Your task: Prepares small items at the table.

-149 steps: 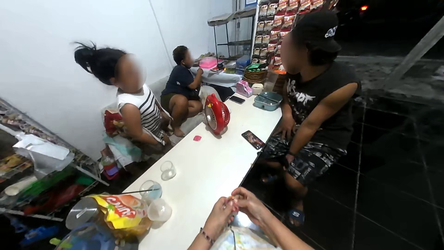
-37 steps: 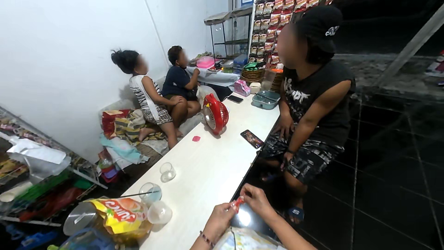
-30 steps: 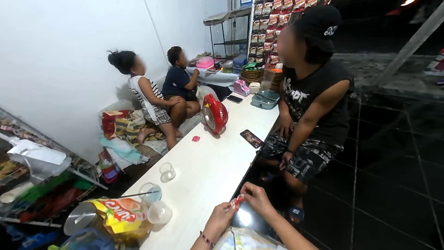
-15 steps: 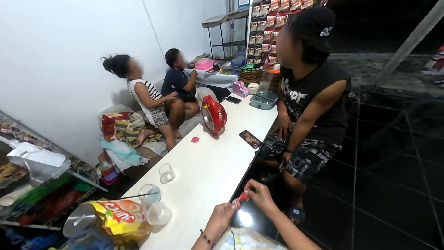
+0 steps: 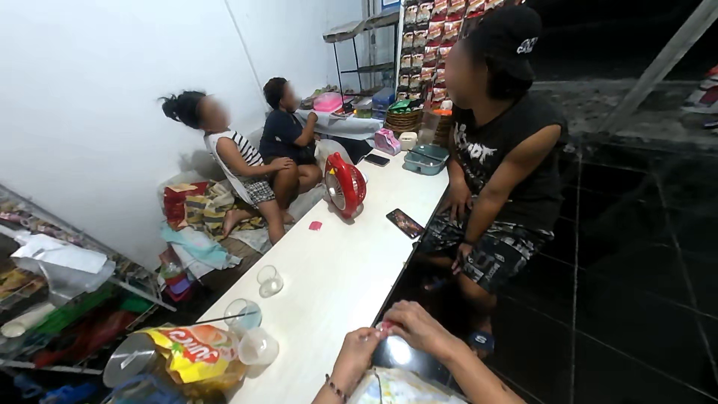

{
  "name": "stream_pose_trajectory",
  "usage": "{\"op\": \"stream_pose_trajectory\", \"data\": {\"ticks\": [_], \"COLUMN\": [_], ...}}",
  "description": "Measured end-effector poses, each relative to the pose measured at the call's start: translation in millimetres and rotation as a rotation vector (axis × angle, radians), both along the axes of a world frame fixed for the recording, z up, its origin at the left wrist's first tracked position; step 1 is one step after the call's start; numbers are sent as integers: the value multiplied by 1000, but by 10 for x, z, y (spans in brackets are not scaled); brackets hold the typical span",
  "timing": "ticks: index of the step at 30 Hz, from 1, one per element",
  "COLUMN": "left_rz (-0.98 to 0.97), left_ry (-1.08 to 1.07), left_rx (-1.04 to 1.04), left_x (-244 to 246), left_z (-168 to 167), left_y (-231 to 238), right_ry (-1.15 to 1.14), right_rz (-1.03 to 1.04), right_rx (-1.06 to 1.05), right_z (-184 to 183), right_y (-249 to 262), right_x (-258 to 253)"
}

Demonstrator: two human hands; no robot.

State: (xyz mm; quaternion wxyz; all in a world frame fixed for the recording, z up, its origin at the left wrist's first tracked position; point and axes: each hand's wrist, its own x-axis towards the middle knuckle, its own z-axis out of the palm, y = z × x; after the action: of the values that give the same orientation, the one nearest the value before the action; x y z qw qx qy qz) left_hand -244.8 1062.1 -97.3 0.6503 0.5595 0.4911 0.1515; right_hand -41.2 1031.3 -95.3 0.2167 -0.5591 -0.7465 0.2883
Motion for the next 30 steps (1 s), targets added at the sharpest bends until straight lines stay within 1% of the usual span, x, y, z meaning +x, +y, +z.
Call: {"op": "stream_pose_trajectory", "data": {"ticks": [3,8,11,14,18,20,22,24,27,29,30], "left_rz": [5,-36,-63,-77,-111,-106,-52,50,276,444,497], "left_ry": [-25,15,27,21,75,66,1,-70,-220,-350,-379], "left_rx": [34,69,79,86,83,51,23,-15,-32,-1,1], "left_x": [-26,1,12,30,35,24,-2,-13,-16,-12,-11], "left_z": [-15,23,42,19,27,27,-16,-41,-47,-45,-27], "left_y": [8,10,32,47,39,20,6,-2,0,9,19], "right_ry": [40,104,106,111,84,49,12,-7,-1,4,12], "right_rz": [-20,-65,-104,-160,-164,-168,-180,-218,-321,-429,-490], "right_rx": [-43,-21,20,-4,-78,-98,-99,-90,-87,-124,-151], "right_z": [-7,-56,-89,-86,-30,-5,-7,-28,-38,21,67], "right_y": [10,33,48,56,58,36,24,12,-4,4,13], "right_x": [21,92,152,222,235,233,249,283,318,302,285]}}
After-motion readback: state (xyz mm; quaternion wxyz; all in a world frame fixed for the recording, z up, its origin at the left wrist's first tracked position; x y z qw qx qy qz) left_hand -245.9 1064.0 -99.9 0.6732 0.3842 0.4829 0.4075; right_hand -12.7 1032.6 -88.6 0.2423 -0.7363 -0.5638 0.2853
